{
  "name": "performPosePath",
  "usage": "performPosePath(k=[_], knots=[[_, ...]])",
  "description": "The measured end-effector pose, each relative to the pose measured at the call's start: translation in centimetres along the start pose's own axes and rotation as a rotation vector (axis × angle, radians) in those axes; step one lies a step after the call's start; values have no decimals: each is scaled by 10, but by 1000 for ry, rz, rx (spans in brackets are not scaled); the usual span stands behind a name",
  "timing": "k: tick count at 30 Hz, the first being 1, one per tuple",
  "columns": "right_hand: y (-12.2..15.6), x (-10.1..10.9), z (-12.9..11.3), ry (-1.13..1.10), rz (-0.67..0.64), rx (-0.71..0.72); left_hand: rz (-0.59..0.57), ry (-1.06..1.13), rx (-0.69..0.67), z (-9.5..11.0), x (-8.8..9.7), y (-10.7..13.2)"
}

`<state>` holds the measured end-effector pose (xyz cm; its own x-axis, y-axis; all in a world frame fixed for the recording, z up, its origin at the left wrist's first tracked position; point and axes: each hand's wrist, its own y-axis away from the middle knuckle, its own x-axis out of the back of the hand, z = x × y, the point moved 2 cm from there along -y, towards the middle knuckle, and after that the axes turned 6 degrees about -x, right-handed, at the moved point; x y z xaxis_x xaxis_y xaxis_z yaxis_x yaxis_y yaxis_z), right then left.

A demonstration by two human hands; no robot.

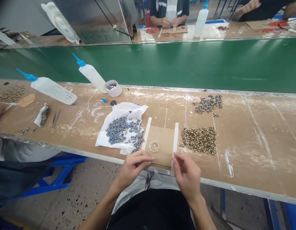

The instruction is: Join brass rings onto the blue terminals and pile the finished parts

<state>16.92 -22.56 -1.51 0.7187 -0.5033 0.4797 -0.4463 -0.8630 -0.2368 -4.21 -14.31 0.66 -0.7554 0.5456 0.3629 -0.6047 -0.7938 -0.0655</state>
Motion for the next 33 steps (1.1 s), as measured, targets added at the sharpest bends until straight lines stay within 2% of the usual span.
performPosePath(k=[3,7,14,21,29,33], knots=[[-7,-27,-18,-32,-141,25,-21,14,0,-10,5,-2],[-17,-40,-27,-35,-240,49,-66,49,-35,-14,10,-7],[-33,-41,-36,80,-272,208,-36,85,-88,-17,9,-13],[-32,-25,-29,187,-306,207,-70,69,-95,-22,12,-12],[-32,-39,-42,207,-288,318,-87,71,-93,-20,13,-15],[-36,-34,-41,246,-301,348,-69,59,-89,-20,13,-14]])
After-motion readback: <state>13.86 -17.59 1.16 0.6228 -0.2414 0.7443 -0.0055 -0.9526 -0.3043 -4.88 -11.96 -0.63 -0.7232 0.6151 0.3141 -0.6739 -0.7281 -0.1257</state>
